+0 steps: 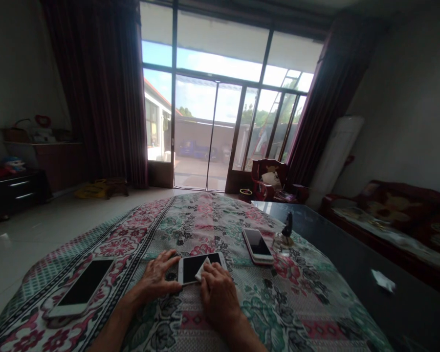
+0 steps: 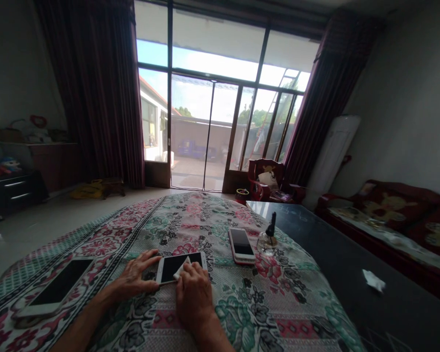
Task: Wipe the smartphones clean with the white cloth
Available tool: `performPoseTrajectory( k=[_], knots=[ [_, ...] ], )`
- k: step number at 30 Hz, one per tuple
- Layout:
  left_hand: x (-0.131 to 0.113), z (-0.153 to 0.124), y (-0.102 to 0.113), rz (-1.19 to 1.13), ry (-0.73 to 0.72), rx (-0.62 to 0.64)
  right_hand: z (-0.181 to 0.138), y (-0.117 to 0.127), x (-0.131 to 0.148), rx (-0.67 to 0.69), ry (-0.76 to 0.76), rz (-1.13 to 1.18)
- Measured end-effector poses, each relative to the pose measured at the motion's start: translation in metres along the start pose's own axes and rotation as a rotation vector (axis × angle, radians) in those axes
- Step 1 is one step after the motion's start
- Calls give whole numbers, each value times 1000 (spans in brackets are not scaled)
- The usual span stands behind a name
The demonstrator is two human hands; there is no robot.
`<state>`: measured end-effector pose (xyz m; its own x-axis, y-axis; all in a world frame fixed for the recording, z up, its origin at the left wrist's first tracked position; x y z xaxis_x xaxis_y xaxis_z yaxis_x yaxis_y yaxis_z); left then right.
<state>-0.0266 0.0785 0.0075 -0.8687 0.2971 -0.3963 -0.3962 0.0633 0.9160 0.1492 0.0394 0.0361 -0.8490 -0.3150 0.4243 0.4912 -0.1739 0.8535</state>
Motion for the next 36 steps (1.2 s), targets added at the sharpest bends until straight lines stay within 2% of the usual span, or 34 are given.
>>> performPoseTrajectory(
  k=[4, 7, 9, 14, 17, 19, 25, 27, 29, 33, 36],
  knots=[
    [0, 0, -1, -9, -7, 12, 12, 25, -43, -90, -153, -110],
    [2, 0, -2, -11, -5, 14, 13, 28, -54, -108, -195, -154],
    [3, 1, -3, -6, -4, 14, 9, 20, -42, -93, -128, -135],
    [5, 3, -5, 12, -21, -32, -8, -14, 13, 32, 118, -7],
    [8, 5, -8, 17, -27, -38, -9, -19, 24, 65, 157, 28],
    [9, 5, -9, 22, -27, -33, -3, -12, 14, 32, 100, 29],
    [7, 3, -6, 17, -22, -10, 14, 19, -45, -91, -154, -91],
    [5, 2, -5, 14, -18, -1, 14, 20, -50, -92, -165, -111],
    [2, 2, -3, 9, -14, 0, 10, 13, -38, -70, -97, -94],
    [0, 0, -1, 11, 16, 8, -2, -12, 10, 21, 126, -26],
    [-3, 0, 1, 14, 27, 25, -1, -23, 29, 71, 200, 2]
  ],
)
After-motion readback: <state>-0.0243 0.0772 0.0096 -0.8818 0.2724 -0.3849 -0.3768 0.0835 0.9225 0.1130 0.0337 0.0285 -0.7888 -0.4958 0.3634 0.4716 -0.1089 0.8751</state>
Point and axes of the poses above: each hand's wrist, its own z-axis towards the middle knuckle, its own y-axis out of the back of the hand, x = y × z, the point moved 9 cm from there along z, towards the middle knuckle, and after that the axes turned 7 degrees about -y, right-handed, at the moved point
